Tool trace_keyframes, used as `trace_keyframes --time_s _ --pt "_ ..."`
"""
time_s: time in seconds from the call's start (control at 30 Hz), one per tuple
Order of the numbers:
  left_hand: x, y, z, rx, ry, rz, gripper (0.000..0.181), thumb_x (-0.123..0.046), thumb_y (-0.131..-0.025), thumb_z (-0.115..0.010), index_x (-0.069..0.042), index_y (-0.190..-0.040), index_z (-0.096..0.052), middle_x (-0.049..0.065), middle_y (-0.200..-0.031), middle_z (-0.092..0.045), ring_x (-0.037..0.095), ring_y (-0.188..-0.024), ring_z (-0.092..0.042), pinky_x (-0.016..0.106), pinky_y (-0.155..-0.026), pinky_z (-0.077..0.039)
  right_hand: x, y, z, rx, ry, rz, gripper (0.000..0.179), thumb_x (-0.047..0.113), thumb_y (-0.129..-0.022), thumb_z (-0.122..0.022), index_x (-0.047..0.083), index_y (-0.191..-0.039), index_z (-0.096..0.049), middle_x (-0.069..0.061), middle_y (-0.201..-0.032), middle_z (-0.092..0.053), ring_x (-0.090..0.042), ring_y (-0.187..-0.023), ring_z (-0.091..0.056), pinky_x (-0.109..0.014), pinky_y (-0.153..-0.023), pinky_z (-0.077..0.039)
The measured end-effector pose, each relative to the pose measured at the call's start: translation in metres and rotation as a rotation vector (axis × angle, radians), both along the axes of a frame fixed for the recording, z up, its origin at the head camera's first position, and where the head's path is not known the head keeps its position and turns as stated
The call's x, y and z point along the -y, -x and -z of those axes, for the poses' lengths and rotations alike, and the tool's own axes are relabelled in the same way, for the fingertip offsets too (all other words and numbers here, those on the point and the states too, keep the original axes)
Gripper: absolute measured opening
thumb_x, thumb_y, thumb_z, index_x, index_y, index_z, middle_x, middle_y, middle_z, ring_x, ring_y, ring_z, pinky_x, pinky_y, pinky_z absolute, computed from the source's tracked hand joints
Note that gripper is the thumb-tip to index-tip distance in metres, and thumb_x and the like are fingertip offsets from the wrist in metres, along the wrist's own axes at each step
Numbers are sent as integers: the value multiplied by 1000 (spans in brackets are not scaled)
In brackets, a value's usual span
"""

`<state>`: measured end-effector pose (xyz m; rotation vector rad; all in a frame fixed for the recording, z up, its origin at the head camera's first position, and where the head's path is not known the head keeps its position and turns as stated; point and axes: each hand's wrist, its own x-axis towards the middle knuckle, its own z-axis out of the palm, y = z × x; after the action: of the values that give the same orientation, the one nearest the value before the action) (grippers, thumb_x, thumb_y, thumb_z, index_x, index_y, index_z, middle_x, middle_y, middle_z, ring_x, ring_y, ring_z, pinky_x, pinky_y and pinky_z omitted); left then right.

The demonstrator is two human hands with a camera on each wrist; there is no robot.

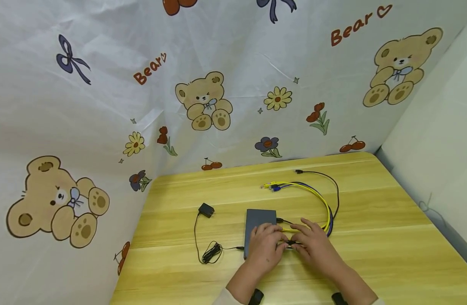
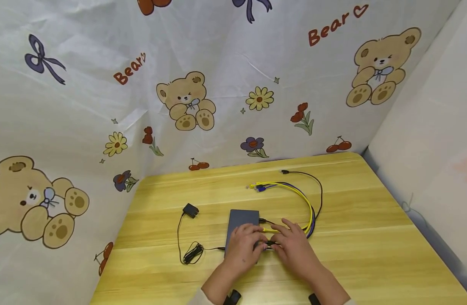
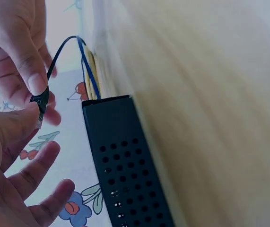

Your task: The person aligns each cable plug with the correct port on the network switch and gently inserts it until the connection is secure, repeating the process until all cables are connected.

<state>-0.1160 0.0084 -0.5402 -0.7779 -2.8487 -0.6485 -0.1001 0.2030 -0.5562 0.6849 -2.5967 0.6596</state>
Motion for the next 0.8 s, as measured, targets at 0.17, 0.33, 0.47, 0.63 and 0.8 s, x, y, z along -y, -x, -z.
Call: trace_keyframes --time_s 0.17,0.33,0.47,0.63,0.8 --pt "6 -1 5 133 87 -51 48 -51 -87 -73 -29 -129 -65 -4 -148 -49 28 -143 -37 66 -109 -31 0 -3 -2 26 -79 -7 19 17 -75 -87 23 -86 -73 -8 -130 -65 -43 -130 -50 -72 -96 -39" --pt "18 3 15 312 242 -85 103 -67 -76 -74 -29 -159 -26 11 -166 -15 44 -151 -8 72 -109 -23 0 -5 -2 60 -131 -33 16 20 -73 -88 25 -81 -75 -10 -136 -61 -45 -131 -47 -72 -96 -39" --pt "18 3 18 351 272 -95 102 -62 -78 -75 -27 -160 -26 12 -167 -9 48 -150 -1 72 -104 -30 3 -6 -4 85 -143 -36 15 20 -72 -88 25 -79 -76 -11 -139 -59 -46 -132 -45 -72 -97 -38" --pt "14 3 20 355 252 -138 102 -55 -76 -77 -26 -160 -26 10 -167 -11 48 -150 -1 72 -95 -38 13 -7 -5 129 -164 -19 12 20 -76 -86 24 -81 -76 -11 -141 -57 -46 -136 -42 -70 -101 -35" --pt "12 1 20 371 216 -160 105 -55 -75 -78 -27 -160 -24 9 -167 -11 48 -150 -3 73 -95 -38 20 -7 -5 161 -194 16 10 21 -80 -83 22 -82 -73 -9 -139 -59 -43 -137 -41 -67 -104 -35"
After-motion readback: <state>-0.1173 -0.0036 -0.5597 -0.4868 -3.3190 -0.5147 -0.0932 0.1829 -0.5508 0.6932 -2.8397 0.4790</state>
